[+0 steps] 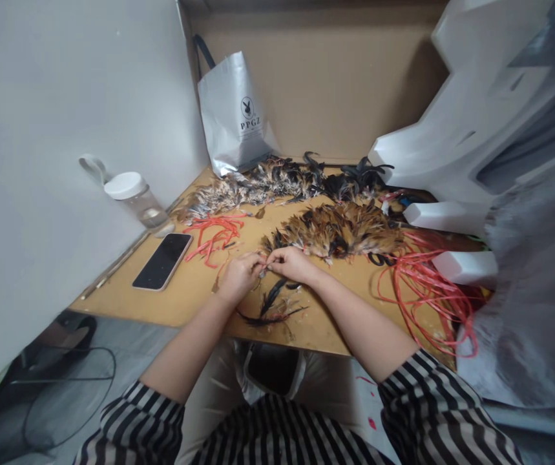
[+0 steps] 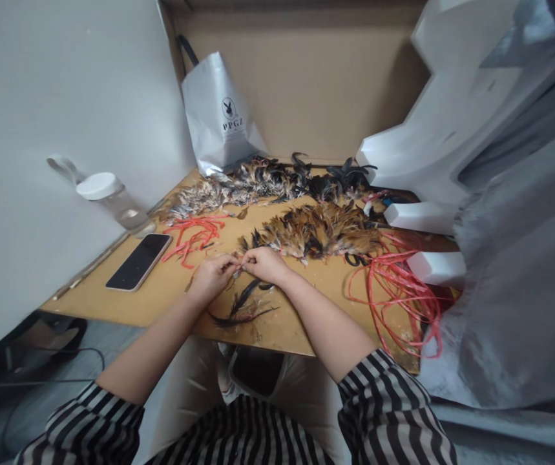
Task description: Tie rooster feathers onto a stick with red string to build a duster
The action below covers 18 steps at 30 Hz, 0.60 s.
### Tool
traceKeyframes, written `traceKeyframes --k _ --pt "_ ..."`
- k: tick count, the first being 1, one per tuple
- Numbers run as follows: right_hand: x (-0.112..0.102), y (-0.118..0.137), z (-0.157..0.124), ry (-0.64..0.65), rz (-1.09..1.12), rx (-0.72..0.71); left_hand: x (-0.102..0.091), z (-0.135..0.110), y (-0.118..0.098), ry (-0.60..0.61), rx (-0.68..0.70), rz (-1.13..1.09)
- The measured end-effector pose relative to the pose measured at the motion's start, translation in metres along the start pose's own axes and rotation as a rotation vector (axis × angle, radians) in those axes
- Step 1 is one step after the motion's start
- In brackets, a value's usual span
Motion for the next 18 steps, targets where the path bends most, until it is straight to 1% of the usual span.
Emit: traceKeyframes --k 4,10,14,18 --pt "0.0008 -0.0012 -0.0011 -0.008 -0.006 0.012 0.0009 0.0 0.002 -0.002 0.01 0.015" --pt "-0.0022 0.0049 -0.0009 -0.043 0.027 -0.004 -0.0008 -0.0007 -0.001 -0.02 0.052 0.026" --pt "-0.0037 0.005 -0.0014 -0.046 0.035 0.007 -0.0028 -0.0016 -0.0024 -0.022 0.074 -0.005" --pt "-0.0034 0.0054 -0.002 -0.042 0.037 -0.011 -0.0045 -0.0025 -0.0012 -0.028 0.093 -0.06"
Point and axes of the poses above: each hand's wrist, its own z-axis towards the middle knuckle, its own x-axis out of the palm, y = z × x, the point moved 9 cm from there along z, towards the middle knuckle, and after that the axes turned 13 degrees about -x, right-handed, at the moved point
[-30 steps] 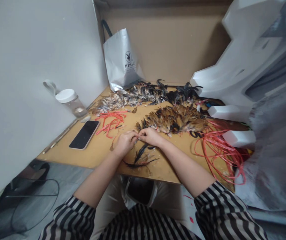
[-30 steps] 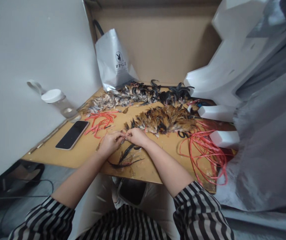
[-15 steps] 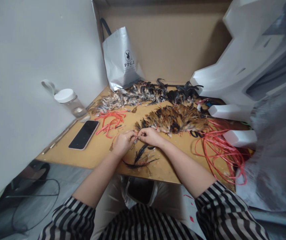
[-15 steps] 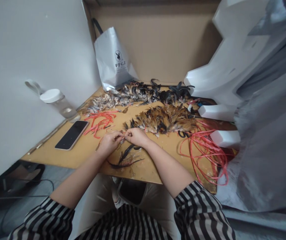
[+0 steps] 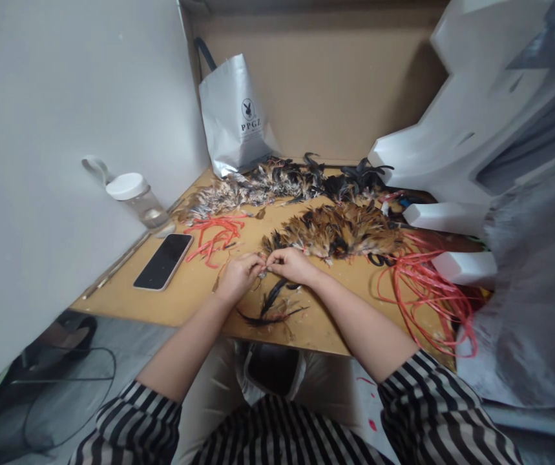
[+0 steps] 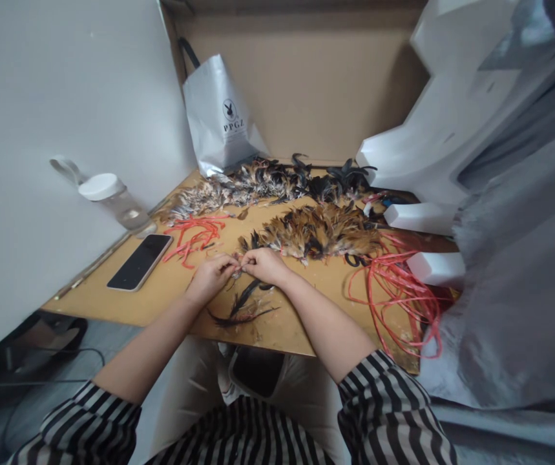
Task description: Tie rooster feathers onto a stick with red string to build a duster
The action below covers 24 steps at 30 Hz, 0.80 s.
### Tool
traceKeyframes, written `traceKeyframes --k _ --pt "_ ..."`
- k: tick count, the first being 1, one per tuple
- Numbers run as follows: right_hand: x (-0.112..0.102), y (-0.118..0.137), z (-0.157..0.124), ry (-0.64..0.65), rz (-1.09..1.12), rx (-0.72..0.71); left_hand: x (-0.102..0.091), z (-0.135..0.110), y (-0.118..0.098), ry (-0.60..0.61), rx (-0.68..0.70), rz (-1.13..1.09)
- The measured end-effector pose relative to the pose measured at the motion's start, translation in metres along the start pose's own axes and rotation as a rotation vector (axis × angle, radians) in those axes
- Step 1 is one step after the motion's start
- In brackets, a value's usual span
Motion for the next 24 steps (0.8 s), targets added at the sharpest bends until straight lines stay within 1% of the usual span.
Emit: traceKeyframes --k 11,17,24 --pt "0.0003 0.0034 -0.0003 -0.003 -0.059 -0.006 0.0034 0.0002 0.0018 0.01 0.013 0.046" --pt "0.004 -0.0007 -0.0003 -0.003 -0.018 -0.029 0.0024 -0.0004 0.0031 -0.002 0.028 0.017" --pt "0.0014 -0.0055 -0.0025 -0.048 0.016 -0.001 -0.0017 -0.0043 0.0069 -0.041 0.061 -0.011"
Point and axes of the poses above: each hand's wrist, its own z-axis towards the middle knuckle, its own x-axis out of the palm, y = z × x, the point moved 9 cm from there along z, towards the middle knuckle, and after that the axes turned 13 degrees about -x, right-handed, at the moved point
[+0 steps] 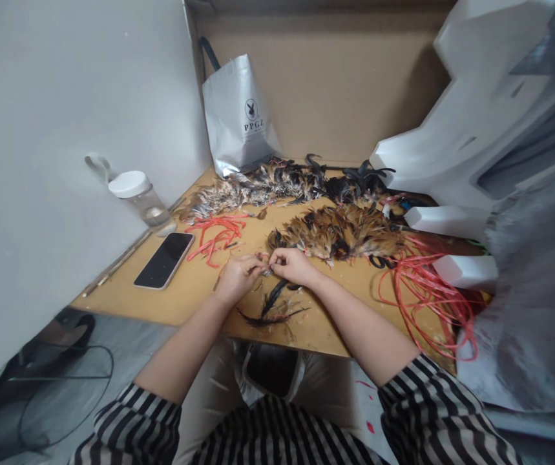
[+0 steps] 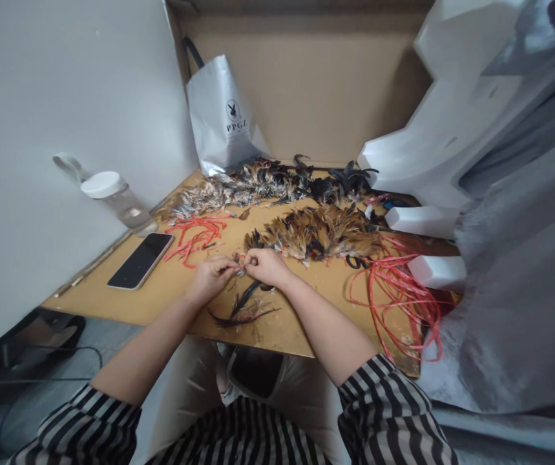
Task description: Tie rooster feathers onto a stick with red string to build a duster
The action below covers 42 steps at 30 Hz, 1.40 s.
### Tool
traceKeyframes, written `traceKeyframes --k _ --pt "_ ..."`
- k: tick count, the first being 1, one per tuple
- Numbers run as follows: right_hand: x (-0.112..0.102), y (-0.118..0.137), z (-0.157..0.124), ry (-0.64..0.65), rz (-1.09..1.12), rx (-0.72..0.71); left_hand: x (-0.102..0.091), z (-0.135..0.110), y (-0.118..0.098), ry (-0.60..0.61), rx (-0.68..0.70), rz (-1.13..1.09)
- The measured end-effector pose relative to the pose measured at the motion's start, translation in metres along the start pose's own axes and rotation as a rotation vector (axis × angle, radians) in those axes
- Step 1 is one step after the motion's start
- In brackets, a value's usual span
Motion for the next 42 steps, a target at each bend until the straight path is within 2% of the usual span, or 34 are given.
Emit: traceKeyframes --k 9,23,26,31,36,38,40,42 --pt "-0.007 0.01 0.001 -0.005 -0.041 -0.005 -0.003 -0.003 -0.004 0.05 0.027 0.025" --pt "-0.009 0.01 0.001 0.007 -0.072 -0.004 -0.008 -0.006 -0.003 0.042 -0.009 -0.005" --pt "-0.011 0.009 0.0 -0.016 -0.088 0.013 -0.01 -0.004 0.005 0.013 -0.083 -0.084" --pt "-0.014 0.016 0.0 -0.03 -0.164 0.024 -0.016 -0.005 0.021 -0.052 -0.295 -0.27" --pt "-0.015 0.028 0.001 -0.038 -0.212 -0.004 -0.011 -0.006 0.002 -0.027 -0.169 0.042" --pt "-0.015 0.032 0.001 -0.044 -0.2 -0.019 -0.008 -0.005 0.0 -0.031 -0.163 0.103" --pt "-0.021 0.039 0.001 -0.096 -0.163 -0.054 -0.01 -0.002 0.003 -0.062 -0.22 0.039" --pt "-0.037 0.048 -0.001 -0.248 -0.093 -0.119 -0.016 0.002 0.012 -0.118 -0.339 -0.166"
Point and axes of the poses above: each hand's wrist, its own z-axis towards the middle knuckle, its own x-axis out of the palm, y = z × x, the point moved 9 cm from there along z, towards the middle knuckle, and after that the axes turned 13 degrees about -x, right-handed, at the moved point
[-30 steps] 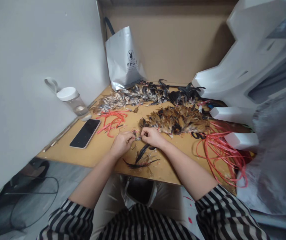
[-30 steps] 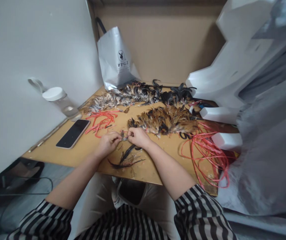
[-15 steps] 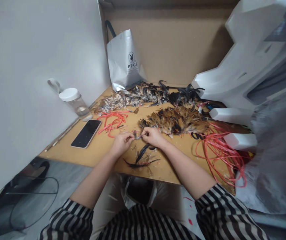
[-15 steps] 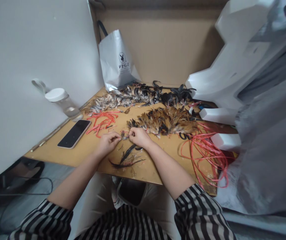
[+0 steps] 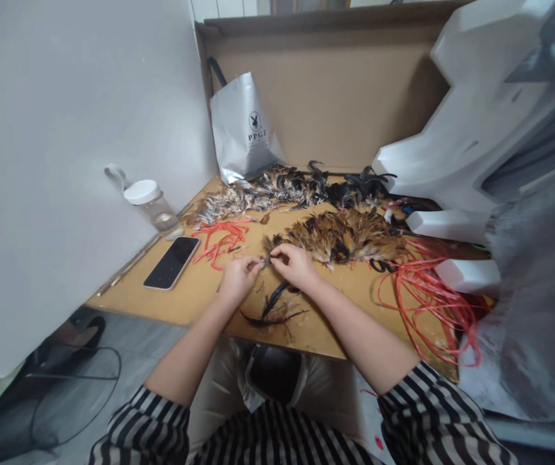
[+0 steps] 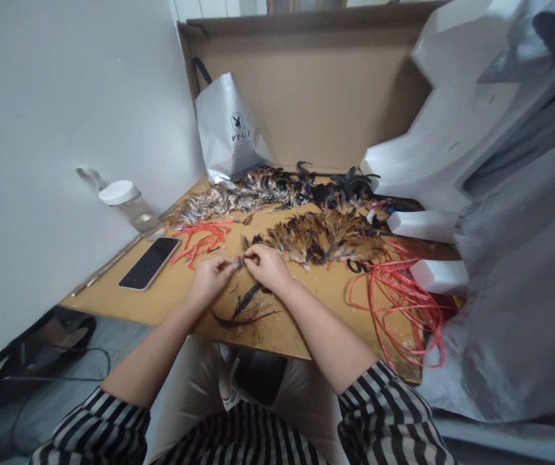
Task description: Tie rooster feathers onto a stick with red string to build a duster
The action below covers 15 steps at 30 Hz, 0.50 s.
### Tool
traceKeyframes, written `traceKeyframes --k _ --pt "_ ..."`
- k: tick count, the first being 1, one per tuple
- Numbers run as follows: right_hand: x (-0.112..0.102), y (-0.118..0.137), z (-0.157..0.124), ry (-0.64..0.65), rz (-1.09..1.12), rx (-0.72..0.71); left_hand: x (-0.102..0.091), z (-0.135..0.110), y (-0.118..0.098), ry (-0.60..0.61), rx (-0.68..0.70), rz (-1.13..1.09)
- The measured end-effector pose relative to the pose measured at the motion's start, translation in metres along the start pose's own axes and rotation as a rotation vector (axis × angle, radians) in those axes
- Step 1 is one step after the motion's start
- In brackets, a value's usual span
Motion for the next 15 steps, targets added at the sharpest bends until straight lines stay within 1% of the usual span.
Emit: traceKeyframes --k 2,3,4,5,7,10,13,15 --pt "-0.024 0.004 0.001 -0.221 0.07 -0.023 -0.007 0.007 0.01 -0.038 -0.162 -0.29" --pt "-0.034 0.002 0.001 -0.318 0.103 -0.007 -0.008 0.01 0.014 -0.058 -0.24 -0.442" --pt "-0.041 -0.002 -0.001 -0.387 0.138 0.032 -0.008 0.012 0.018 -0.075 -0.31 -0.586" --pt "-0.043 -0.008 -0.002 -0.423 0.181 0.086 -0.006 0.013 0.02 -0.08 -0.37 -0.715" --pt "-0.038 -0.021 -0.002 -0.419 0.297 0.204 0.005 0.016 0.019 -0.049 -0.461 -0.925" --pt "-0.021 -0.034 -0.002 -0.379 0.493 0.333 0.03 0.019 0.009 0.061 -0.529 -1.142" --pt "-0.016 -0.041 -0.004 -0.436 0.654 0.397 0.058 0.019 -0.002 0.186 -0.558 -1.269" --pt "-0.016 -0.045 -0.005 -0.477 0.736 0.424 0.073 0.017 -0.008 0.263 -0.561 -1.289"
Point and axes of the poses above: each hand's wrist, its own z-axis towards the middle knuckle, its own x-axis out of the palm, y = z × x, the point moved 9 cm from there along z, towards the middle knuckle, and after that the axes turned 13 degrees about -x, right-handed, at the moved point
